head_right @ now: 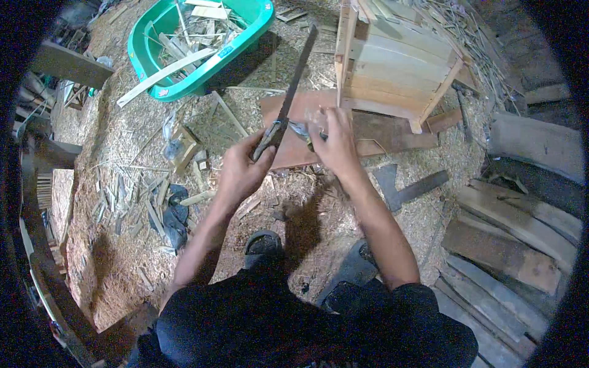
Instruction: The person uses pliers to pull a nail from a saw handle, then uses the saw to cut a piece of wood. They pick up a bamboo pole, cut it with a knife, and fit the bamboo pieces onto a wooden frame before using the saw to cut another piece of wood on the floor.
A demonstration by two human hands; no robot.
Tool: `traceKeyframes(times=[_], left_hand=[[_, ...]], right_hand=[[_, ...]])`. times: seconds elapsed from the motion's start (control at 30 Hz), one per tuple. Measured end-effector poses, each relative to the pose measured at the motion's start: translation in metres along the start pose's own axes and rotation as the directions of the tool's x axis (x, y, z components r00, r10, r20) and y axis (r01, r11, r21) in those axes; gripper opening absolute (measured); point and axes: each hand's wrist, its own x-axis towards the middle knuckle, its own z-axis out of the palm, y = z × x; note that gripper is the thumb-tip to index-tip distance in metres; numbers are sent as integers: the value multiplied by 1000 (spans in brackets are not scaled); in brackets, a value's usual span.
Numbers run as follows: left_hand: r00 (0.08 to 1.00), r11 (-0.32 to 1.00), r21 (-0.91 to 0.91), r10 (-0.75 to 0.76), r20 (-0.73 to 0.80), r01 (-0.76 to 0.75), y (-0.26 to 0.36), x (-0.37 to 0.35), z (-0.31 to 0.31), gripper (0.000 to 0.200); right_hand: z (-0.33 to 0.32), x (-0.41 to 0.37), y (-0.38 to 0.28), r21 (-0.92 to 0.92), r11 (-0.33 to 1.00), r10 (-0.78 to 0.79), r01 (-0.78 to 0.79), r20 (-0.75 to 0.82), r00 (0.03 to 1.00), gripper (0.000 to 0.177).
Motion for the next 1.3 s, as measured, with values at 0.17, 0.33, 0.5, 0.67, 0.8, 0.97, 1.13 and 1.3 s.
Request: traceKeyframes(times=[0.17, 0.33, 0.5, 0.67, 0.8, 0.97, 1.13, 1.3], left_hand=[[995, 996, -4, -93, -33, 93, -39, 7, 24, 47], [987, 977, -148, -158, -14, 154, -40, 9, 31, 52], [995, 948, -305, -95, 13, 94, -54, 7, 50, 62], [993, 944, -308, -117, 27, 119, -57, 13, 59, 61], [997, 928, -364, -70, 26, 75, -57, 12, 59, 61], [1000, 933, -359, -20, 11, 22, -59, 13, 60, 61], [997, 937, -348, 0, -75, -26, -65, 14, 68, 64], [998, 943, -327, -57, 19, 60, -55, 13, 60, 68]], right_hand=[[8, -43, 20, -484, 849, -128, 213, 203, 971, 70], [9, -49, 34, -483, 866, -42, 128, 184, 982, 53], [7, -44, 56, -306, 952, 52, 9, 190, 980, 34], [-18, -23, -12, 150, 961, 189, -232, 253, 949, 35], [-13, 0, -7, 185, 962, 124, -199, 351, 928, 38], [-18, 18, -34, 114, 993, -60, 25, 310, 949, 58], [-12, 36, -33, 95, 984, -177, 151, 391, 903, 64], [-16, 42, -46, -105, 994, 87, -22, 661, 745, 59]])
